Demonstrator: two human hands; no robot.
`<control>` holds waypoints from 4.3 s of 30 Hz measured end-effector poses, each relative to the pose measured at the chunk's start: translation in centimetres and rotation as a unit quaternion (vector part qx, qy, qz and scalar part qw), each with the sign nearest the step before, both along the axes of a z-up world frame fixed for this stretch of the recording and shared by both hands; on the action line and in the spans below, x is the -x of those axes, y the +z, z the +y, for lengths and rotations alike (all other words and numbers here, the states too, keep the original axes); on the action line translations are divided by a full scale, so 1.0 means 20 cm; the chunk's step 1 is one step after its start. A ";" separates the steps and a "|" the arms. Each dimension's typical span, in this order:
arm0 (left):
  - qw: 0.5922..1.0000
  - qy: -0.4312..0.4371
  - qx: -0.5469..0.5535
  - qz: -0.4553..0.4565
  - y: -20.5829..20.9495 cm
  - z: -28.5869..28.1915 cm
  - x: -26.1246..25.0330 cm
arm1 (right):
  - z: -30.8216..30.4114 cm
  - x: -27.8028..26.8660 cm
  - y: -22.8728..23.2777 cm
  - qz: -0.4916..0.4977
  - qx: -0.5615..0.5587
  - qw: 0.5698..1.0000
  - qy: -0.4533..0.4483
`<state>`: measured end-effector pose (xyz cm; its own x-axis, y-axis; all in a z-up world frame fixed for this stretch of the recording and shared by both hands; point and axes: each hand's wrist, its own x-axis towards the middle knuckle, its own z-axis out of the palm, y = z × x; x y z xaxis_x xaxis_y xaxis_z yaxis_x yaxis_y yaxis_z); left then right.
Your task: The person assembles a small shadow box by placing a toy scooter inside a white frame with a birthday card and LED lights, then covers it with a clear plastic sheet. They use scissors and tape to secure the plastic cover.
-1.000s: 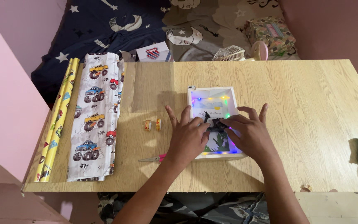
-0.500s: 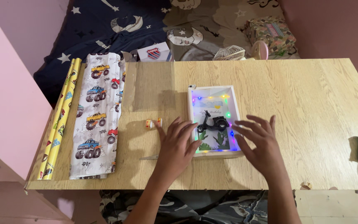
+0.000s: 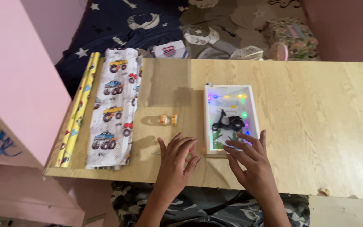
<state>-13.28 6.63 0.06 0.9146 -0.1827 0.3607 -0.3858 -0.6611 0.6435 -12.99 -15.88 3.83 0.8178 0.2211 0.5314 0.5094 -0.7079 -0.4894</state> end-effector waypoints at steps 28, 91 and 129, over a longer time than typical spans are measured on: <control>0.986 0.141 -0.068 -0.049 -0.02 0.44 0.05 | 0.57 -0.16 -0.02 -0.025 -0.007 0.985 0.168; 0.841 0.478 0.172 -0.186 -0.04 1.05 0.27 | 1.16 -0.32 -0.30 0.174 -0.096 0.971 0.136; 0.951 0.306 -0.037 -0.001 -0.19 0.42 -0.89 | 0.52 -0.91 -0.10 0.066 0.306 0.949 -0.028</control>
<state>4.50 15.10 -3.70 0.8576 0.3587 0.3687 0.0849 -0.8056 0.5863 5.21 -5.55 1.91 0.8876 0.4105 0.2090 0.4262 -0.9040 -0.0348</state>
